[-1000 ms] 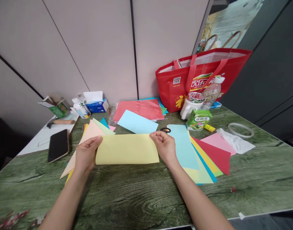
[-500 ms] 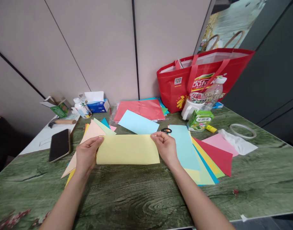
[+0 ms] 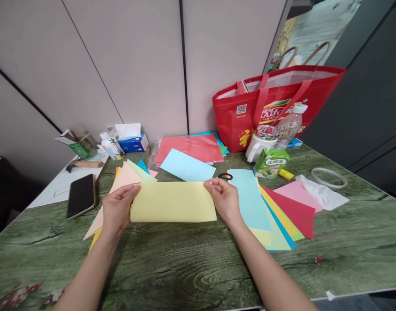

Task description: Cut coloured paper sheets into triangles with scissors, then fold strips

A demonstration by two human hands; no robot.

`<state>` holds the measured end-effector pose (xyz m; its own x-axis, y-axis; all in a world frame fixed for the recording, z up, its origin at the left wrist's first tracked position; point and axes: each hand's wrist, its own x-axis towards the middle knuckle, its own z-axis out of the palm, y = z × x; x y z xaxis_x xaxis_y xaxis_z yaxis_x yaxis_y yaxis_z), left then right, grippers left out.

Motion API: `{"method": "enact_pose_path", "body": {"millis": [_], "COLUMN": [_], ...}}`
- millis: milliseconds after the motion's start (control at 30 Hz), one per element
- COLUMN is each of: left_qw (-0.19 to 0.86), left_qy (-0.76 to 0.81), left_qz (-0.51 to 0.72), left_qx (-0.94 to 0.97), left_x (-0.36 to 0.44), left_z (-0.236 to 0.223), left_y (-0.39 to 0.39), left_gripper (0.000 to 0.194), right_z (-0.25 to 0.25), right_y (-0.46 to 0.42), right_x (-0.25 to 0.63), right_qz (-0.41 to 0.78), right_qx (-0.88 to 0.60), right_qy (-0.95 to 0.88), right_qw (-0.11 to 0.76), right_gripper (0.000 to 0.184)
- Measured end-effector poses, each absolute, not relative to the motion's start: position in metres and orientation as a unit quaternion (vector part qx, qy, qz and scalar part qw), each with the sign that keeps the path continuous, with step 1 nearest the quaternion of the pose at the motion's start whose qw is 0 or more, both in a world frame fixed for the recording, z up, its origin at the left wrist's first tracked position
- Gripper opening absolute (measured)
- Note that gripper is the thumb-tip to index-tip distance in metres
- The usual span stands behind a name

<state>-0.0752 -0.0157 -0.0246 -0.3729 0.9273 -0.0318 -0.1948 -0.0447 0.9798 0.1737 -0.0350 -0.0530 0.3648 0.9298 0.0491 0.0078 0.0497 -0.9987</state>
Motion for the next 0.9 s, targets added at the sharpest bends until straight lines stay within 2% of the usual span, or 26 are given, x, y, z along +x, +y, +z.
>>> {"method": "enact_pose_path", "body": {"millis": [900], "left_qw": [0.473], "left_qy": [0.52], "left_qz": [0.639], "left_qx": [0.313], "left_x": [-0.085], "left_z": [-0.028], "left_y": [-0.007], "left_gripper": [0.027], "right_z": [-0.05], "right_y": [-0.034], "right_x": [0.172], "right_qz": [0.391], "right_qx": [-0.535], "right_qy": [-0.458], "right_qw": [0.593], "right_gripper": [0.027]}}
